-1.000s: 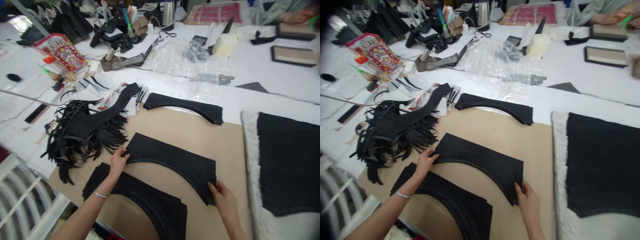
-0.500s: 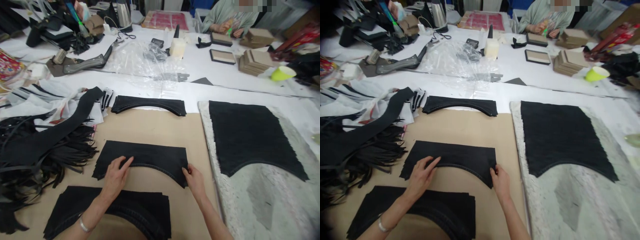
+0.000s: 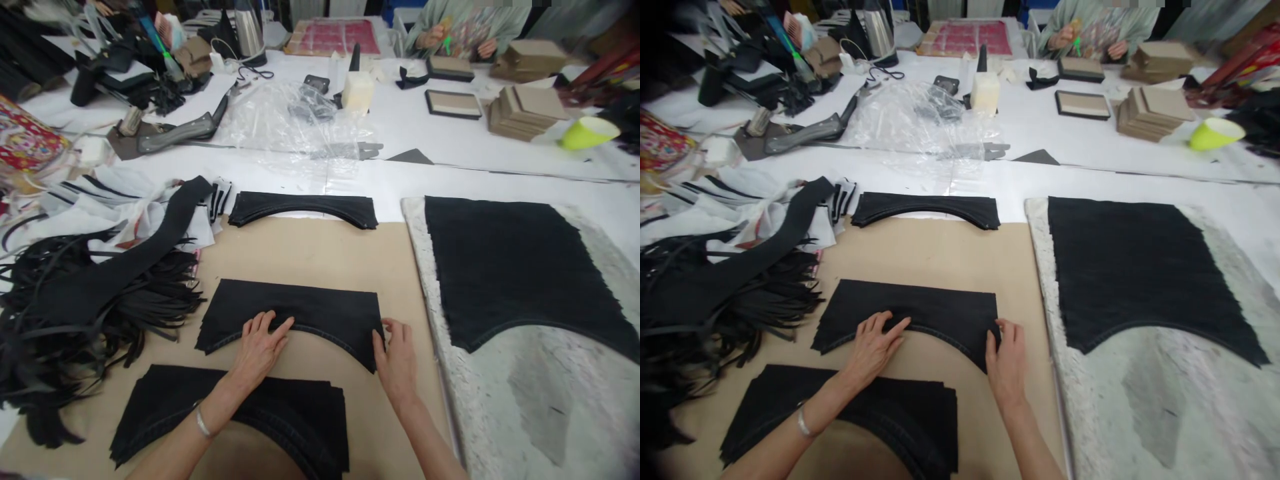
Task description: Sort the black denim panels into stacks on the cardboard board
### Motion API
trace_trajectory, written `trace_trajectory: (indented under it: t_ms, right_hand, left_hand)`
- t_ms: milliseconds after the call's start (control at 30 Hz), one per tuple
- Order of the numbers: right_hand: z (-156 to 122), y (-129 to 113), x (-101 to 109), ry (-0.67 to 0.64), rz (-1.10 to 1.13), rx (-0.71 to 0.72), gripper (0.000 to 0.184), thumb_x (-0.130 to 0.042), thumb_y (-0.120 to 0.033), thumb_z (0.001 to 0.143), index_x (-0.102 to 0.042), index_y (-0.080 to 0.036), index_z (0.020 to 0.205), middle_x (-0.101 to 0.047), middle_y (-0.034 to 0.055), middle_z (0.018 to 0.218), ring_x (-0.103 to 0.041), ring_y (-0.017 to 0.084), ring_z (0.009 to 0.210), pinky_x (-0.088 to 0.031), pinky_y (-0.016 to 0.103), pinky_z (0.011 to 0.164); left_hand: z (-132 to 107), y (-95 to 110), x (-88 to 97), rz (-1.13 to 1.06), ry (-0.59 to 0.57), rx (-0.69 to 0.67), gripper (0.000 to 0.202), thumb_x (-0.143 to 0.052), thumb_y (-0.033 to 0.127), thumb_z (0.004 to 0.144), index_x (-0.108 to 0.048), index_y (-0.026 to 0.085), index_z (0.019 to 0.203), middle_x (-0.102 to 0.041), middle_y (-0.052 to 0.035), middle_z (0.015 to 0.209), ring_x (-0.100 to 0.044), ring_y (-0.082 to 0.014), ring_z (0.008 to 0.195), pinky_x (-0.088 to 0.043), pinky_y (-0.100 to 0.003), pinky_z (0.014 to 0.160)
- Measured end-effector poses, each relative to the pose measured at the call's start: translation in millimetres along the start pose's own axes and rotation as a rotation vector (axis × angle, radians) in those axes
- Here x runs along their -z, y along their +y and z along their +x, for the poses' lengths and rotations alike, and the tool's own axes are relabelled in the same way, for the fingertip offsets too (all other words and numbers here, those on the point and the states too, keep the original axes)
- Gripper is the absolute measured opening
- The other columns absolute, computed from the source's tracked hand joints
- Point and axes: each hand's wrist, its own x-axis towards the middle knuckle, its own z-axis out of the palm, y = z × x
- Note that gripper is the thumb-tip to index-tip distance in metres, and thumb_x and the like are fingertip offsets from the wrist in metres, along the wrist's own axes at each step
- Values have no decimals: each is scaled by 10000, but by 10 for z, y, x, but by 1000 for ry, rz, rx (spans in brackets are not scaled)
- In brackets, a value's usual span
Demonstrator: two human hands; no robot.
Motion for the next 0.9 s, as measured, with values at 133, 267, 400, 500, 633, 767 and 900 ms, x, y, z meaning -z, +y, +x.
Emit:
trace_trajectory:
  t_ms: [133,267,400,500,633,767,900]
  right_hand:
    - [-72,-179,-155,-176,-117,303,275,-391,-292,940,-534,-229,1166,-531,99,1080,-498,254,980,-408,413,836]
    - [-95,-244,-300,-258,-264,348,301,-387,-305,941,-548,-225,1182,-560,96,1044,-489,253,894,-391,405,760]
    - [-103,-282,-243,-260,-260,333,296,-379,-323,947,-566,-209,1146,-558,95,1042,-485,257,930,-385,402,788]
    - [-219,-327,-160,-266,-170,300,279,-382,-309,944,-578,-198,1109,-560,94,1033,-487,252,943,-390,403,825]
    - [-612,-356,-86,-379,118,175,256,-364,-294,944,-581,-202,1042,-571,81,980,-534,229,926,-427,377,826]
    - [-1067,-333,-26,-504,291,6,246,-373,-317,946,-589,-214,1000,-595,68,978,-569,209,899,-448,348,810]
    - [-1325,-305,35,-561,336,-93,247,-397,-345,938,-600,-218,998,-616,65,984,-580,211,889,-449,349,806]
  left_hand:
    - [3,27,12,3,-11,10,418,-503,307,902,-503,398,1310,-510,-107,1235,-449,-297,1135,-404,-450,893]
    - [22,46,67,-22,-21,30,414,-518,303,896,-507,390,1300,-497,-102,1238,-430,-289,1140,-389,-448,898]
    - [50,49,168,-125,-25,57,364,-529,304,892,-554,357,1252,-499,-106,1195,-419,-290,1137,-374,-459,886]
    - [-30,110,254,-243,-2,81,330,-506,252,900,-565,287,1223,-507,-99,1164,-424,-268,1122,-379,-431,876]
    - [-410,351,336,-446,-184,-158,243,-472,230,915,-573,214,1135,-556,-79,1060,-492,-206,1006,-409,-360,856]
    - [-851,556,291,-439,-407,-349,218,-533,296,896,-582,230,1098,-572,-55,1023,-514,-194,972,-405,-333,819]
    - [-1000,573,199,-410,-422,-343,162,-505,288,915,-617,223,1013,-587,-45,987,-506,-184,949,-379,-324,791]
